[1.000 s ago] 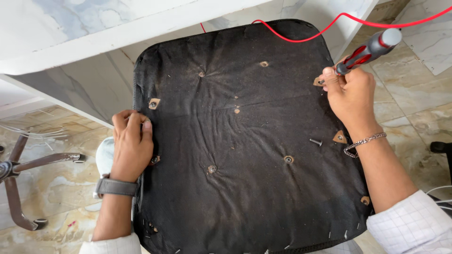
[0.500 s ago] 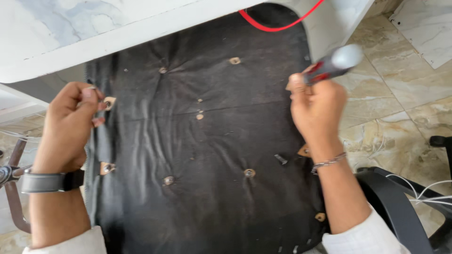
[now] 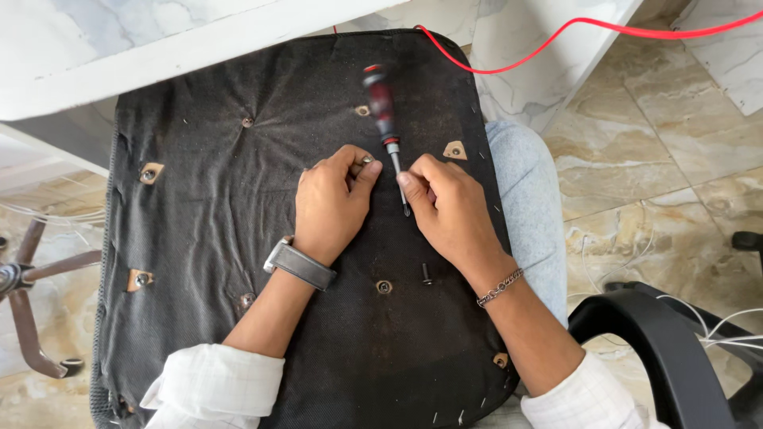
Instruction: The person uses a screwdriver to tighten screws into the underside of a black upholstered chair seat. The person works on multiple screw locations, securing the seat to its frame.
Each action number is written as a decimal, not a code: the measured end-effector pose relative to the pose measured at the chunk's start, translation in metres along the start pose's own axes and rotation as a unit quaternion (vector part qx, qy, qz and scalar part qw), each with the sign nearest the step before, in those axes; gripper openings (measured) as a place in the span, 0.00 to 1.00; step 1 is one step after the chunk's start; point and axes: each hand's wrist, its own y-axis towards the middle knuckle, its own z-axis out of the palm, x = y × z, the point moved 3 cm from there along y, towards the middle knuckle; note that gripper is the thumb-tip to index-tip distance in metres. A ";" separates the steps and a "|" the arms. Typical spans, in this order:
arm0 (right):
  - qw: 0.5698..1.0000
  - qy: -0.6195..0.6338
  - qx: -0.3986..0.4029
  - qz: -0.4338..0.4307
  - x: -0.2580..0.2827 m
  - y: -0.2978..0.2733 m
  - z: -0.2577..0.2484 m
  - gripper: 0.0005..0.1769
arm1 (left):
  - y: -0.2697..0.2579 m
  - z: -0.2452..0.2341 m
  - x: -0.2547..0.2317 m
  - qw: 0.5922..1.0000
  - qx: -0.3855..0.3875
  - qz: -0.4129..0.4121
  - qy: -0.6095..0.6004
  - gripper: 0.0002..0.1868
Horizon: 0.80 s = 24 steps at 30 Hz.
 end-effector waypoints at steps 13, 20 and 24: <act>0.995 0.050 -0.026 0.078 0.014 -0.004 0.006 0.39 | 0.093 -0.071 0.026 0.964 0.007 0.143 -0.224 0.28; 0.998 0.025 0.019 0.055 0.033 -0.008 0.023 0.38 | 0.074 -0.073 0.030 0.973 0.021 0.019 -0.230 0.32; 0.993 -0.040 0.020 0.106 0.047 -0.020 0.055 0.40 | 0.056 -0.077 0.016 0.996 0.070 0.054 -0.034 0.34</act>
